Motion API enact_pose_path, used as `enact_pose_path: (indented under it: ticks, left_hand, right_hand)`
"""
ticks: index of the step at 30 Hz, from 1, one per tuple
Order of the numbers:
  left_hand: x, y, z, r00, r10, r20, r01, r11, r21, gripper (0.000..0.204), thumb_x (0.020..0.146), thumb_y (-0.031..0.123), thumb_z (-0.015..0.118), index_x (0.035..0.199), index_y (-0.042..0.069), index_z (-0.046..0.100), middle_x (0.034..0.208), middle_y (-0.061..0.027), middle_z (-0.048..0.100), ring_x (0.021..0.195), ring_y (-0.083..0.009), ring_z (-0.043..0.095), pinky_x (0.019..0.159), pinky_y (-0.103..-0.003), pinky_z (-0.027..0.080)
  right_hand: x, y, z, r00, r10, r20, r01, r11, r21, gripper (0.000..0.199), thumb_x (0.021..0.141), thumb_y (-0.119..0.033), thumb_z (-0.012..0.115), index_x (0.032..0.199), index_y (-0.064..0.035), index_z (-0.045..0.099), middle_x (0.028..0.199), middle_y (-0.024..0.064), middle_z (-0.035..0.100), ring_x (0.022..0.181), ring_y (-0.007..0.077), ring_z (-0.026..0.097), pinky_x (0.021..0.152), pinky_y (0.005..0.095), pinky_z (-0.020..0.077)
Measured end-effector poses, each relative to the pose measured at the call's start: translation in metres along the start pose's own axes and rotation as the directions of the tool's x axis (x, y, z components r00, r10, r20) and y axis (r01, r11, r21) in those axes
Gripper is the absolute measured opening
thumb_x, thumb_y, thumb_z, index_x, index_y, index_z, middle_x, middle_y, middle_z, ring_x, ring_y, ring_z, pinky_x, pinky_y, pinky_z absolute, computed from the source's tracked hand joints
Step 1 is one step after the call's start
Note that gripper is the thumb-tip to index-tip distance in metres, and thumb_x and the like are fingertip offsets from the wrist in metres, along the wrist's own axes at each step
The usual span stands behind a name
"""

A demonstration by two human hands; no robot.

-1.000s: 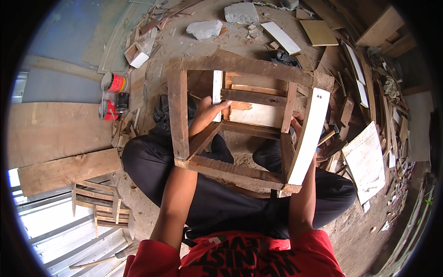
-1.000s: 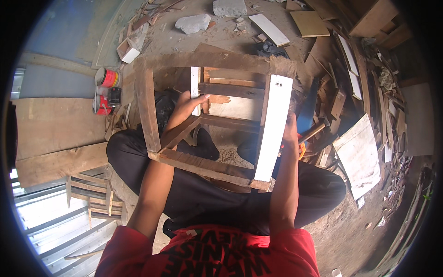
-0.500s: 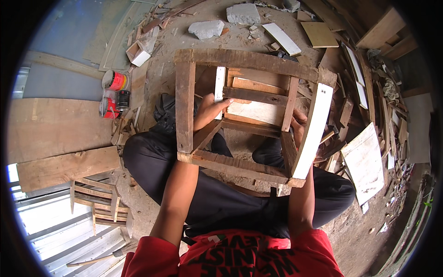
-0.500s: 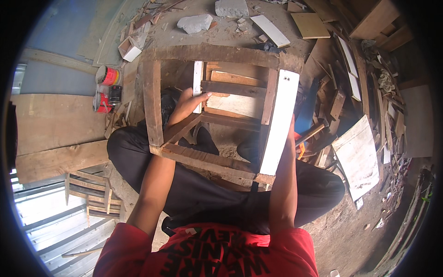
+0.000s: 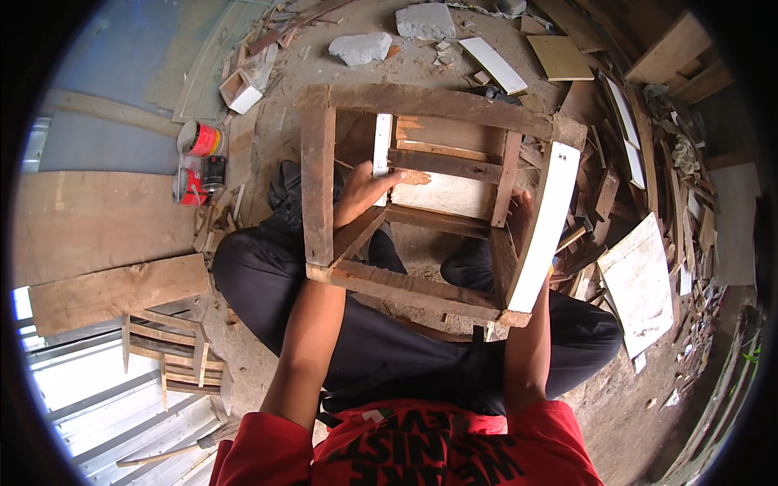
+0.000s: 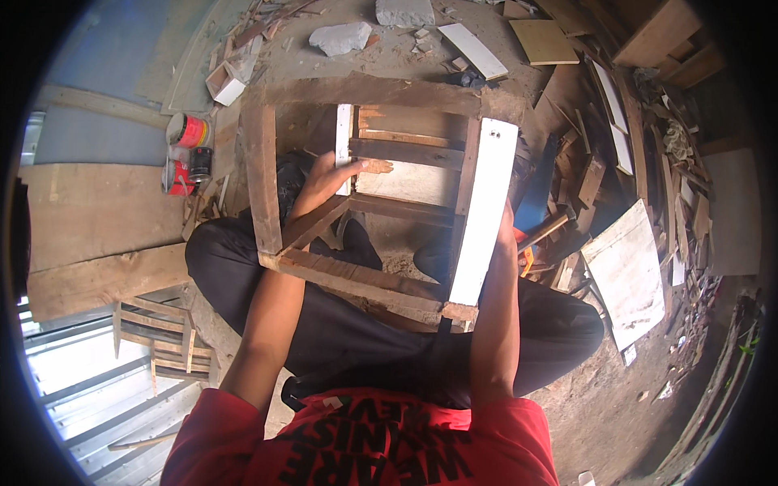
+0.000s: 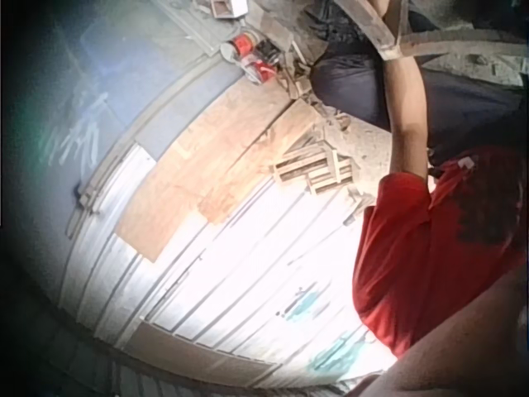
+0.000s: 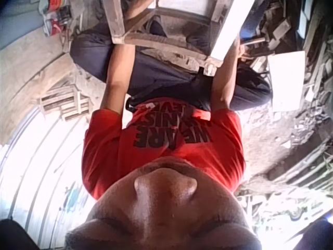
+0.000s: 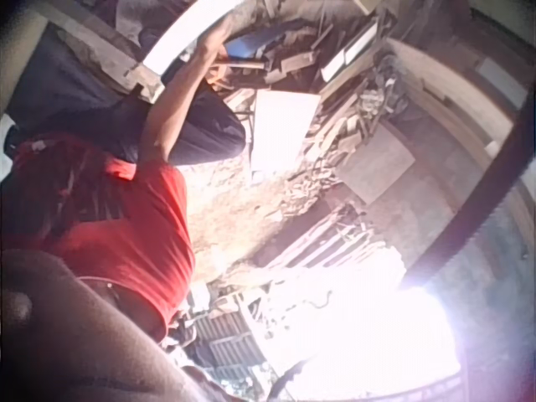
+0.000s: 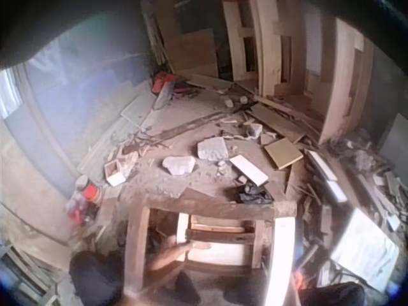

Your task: The person sits on the floor and assembles a wooden frame by fitting white rectangular pieces into the structure. They use a hammer to tap the pieces into place and adjust the frame orientation multiple times.

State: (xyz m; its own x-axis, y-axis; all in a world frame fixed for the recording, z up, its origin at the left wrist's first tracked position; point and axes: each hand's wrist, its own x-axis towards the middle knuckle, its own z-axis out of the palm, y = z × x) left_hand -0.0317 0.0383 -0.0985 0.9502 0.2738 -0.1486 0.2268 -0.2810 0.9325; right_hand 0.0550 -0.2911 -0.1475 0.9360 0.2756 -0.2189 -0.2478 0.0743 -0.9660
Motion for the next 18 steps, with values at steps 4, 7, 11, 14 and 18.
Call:
enact_pose_path:
  ticks: [4, 7, 11, 14, 18]
  left_hand:
    - [-0.003, 0.03, 0.005, 0.991, -0.13, 0.027, 0.129, 0.991, 0.029, 0.038, 0.085, 0.028, 0.075, 0.103, -0.005, 0.066, 0.09, -0.0062, 0.068, 0.084, -0.0142, 0.059, 0.077, -0.031, 0.047]
    - [-0.001, 0.014, 0.0, 0.998, -0.051, 0.044, 0.052, 0.998, -0.023, 0.037, 0.085, 0.027, 0.074, 0.101, -0.005, 0.066, 0.09, -0.0071, 0.068, 0.084, -0.0142, 0.059, 0.076, -0.032, 0.047]
    - [0.002, 0.003, 0.001, 0.997, -0.074, 0.004, 0.074, 0.997, 0.015, 0.035, 0.086, 0.026, 0.072, 0.102, -0.005, 0.065, 0.09, -0.0081, 0.068, 0.085, -0.0152, 0.06, 0.077, -0.032, 0.046]
    - [0.0, 0.007, 0.0, 0.998, -0.062, -0.004, 0.062, 0.994, 0.086, 0.035, 0.087, 0.024, 0.07, 0.103, -0.006, 0.064, 0.092, -0.009, 0.068, 0.086, -0.0158, 0.06, 0.077, -0.033, 0.046]
    - [0.003, -0.006, -0.001, 0.997, 0.0, -0.081, 0.014, 0.986, 0.165, 0.042, 0.085, 0.032, 0.072, 0.098, -0.007, 0.064, 0.085, -0.0144, 0.069, 0.081, -0.0198, 0.064, 0.073, -0.036, 0.049]
  right_hand:
    - [0.0, -0.002, 0.002, 0.999, 0.016, -0.029, -0.017, 1.0, -0.013, 0.029, 0.096, -0.027, 0.066, 0.109, -0.0014, 0.067, 0.089, 0.0035, 0.069, 0.076, 0.0094, 0.062, 0.067, 0.0266, 0.0501]
    - [-0.002, -0.005, 0.008, 0.999, 0.025, -0.031, -0.025, 1.0, -0.017, 0.029, 0.095, -0.027, 0.067, 0.108, -0.0015, 0.068, 0.088, 0.0031, 0.07, 0.076, 0.0092, 0.062, 0.068, 0.0265, 0.0496]
    - [-0.004, -0.009, 0.011, 0.999, 0.037, -0.035, -0.038, 0.999, -0.03, 0.029, 0.095, -0.028, 0.069, 0.107, -0.0017, 0.069, 0.087, 0.0026, 0.07, 0.075, 0.0091, 0.061, 0.068, 0.0263, 0.049]
    - [-0.006, -0.011, 0.012, 0.998, 0.042, -0.036, -0.043, 0.999, -0.029, 0.029, 0.095, -0.029, 0.07, 0.107, -0.0018, 0.07, 0.086, 0.0023, 0.07, 0.075, 0.0089, 0.061, 0.069, 0.0262, 0.0485]
    - [-0.008, -0.016, 0.015, 0.998, 0.061, -0.03, -0.061, 0.998, 0.007, 0.031, 0.094, -0.031, 0.071, 0.106, -0.0031, 0.07, 0.085, 0.0002, 0.069, 0.073, 0.0064, 0.057, 0.064, 0.0242, 0.0425]
